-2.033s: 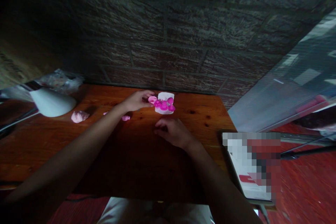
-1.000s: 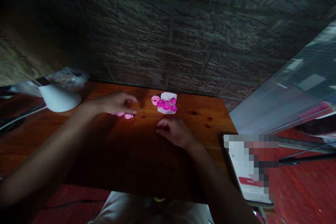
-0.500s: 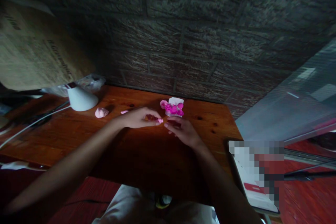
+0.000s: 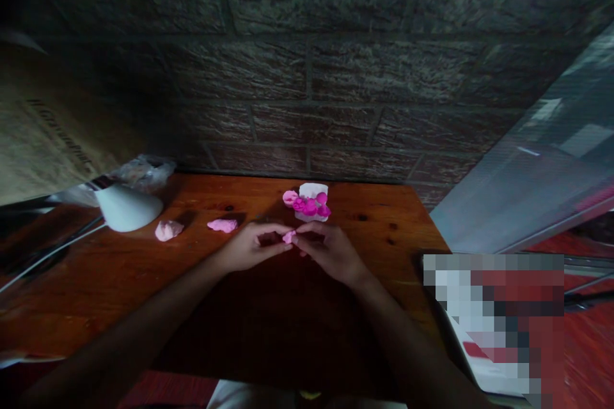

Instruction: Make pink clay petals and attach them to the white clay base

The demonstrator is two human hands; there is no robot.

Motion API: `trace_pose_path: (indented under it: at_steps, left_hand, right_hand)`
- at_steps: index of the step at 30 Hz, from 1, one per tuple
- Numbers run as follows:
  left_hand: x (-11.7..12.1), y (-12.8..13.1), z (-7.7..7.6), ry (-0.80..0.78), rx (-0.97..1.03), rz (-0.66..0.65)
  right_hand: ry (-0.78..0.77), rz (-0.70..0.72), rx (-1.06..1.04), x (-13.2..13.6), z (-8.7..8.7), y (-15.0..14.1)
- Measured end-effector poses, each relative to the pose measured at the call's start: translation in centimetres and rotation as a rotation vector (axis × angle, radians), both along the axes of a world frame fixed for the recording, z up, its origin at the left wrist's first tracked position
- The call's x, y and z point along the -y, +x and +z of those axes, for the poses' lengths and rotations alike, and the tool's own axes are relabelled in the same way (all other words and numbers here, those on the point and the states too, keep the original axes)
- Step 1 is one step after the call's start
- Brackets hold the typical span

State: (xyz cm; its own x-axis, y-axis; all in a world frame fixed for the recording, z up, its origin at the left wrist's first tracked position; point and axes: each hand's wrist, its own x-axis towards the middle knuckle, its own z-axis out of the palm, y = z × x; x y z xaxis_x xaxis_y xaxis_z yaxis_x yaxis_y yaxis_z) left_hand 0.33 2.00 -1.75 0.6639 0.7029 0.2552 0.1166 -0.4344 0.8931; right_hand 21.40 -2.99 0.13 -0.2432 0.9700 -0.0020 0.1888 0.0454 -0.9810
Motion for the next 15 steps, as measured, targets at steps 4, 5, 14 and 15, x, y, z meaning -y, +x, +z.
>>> trace_pose_path:
  at_steps: [4,5,14,15]
  left_hand:
    - [0.0,0.2,0.0,-0.043,0.009,0.013]
    - [0.0,0.2,-0.1,-0.066,0.024,0.02]
    - [-0.3,0.0,0.8,-0.188,0.115,0.039]
    - [-0.4,0.0,0.9,-0.197,0.112,0.039]
  right_hand:
    - [0.1,-0.014,-0.035,-0.3,-0.6,0.2]
    - [0.108,-0.009,-0.042,-0.3,-0.7,0.3]
    - [0.162,-0.02,-0.033,-0.4,-0.7,0.4]
    - [0.162,-0.036,-0.05,-0.4,-0.8,0.4]
